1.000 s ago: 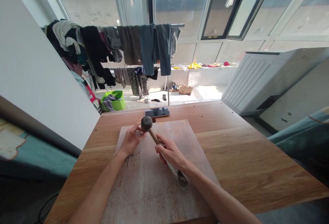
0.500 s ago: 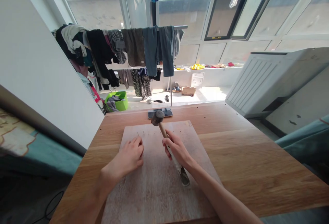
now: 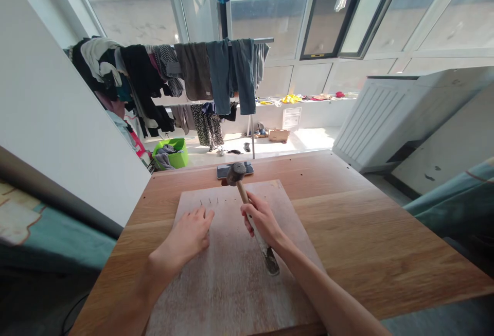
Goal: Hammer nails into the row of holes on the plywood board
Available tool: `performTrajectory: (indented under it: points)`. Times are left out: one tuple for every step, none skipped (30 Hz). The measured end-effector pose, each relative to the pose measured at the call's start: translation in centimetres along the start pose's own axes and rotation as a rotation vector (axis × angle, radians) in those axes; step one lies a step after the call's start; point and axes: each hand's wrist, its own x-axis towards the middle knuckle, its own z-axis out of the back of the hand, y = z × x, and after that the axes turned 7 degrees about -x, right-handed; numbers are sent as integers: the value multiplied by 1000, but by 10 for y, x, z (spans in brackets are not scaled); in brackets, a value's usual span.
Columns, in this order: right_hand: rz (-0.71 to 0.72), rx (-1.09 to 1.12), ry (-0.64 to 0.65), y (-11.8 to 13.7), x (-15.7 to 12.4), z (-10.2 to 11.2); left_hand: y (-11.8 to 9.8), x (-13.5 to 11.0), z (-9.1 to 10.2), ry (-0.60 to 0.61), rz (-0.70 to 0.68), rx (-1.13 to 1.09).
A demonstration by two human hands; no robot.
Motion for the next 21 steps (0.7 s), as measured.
performTrajectory:
  points:
    - [0,0,2,0,0,0,1,0,1,14,-12,-7]
    - [0,0,4,1,-1,-1,2,1,1,25,-27,-19]
    - [0,-1,5,2,-1,-1,3,3,2,30,-41,-37]
    - [0,-1,5,3,-1,-1,5,4,2,29,-52,-68]
    - [-1,-1,5,4,-2,-1,7,7,2,19,-68,-117]
    - [-2,-1,4,5,-2,-2,10,11,1,-5,-96,-191]
    - [-3,-1,2,6,-2,-2,12,15,0,-47,-134,-287]
    - [-5,-2,1,7,-2,-2,15,20,-2,-111,-178,-398]
    - [-6,-2,-1,8,-2,-2,17,26,-5,-197,-215,-507]
    - [-7,-4,-2,8,-2,-1,19,33,-7,-297,-241,-601]
    - [-7,-5,-2,8,-2,-1,20,39,-10,-397,-253,-673]
    - [-7,-6,-3,7,-2,-1,20,46,-12,-484,-250,-723]
    - [-6,-7,-3,7,-2,0,20,52,-15,-555,-238,-754]
    - [-6,-7,-4,6,-1,0,19,58,-17,-606,-226,-770]
    - [-6,-7,-5,5,-1,0,18,63,-19,-637,-218,-772]
    - [-7,-7,-5,5,-1,0,17,67,-21,-654,-213,-760]
    - [-7,-7,-6,4,-1,0,17,70,-23,-664,-211,-732]
    - [-7,-6,-7,4,0,0,17,73,-25,-668,-210,-693]
    - [-7,-5,-8,4,0,0,17,75,-27,-669,-211,-654]
    - [-7,-5,-9,4,0,0,17,76,-29,-668,-210,-621]
    - [-7,-5,-11,5,0,-1,18,78,-31,-667,-207,-598]
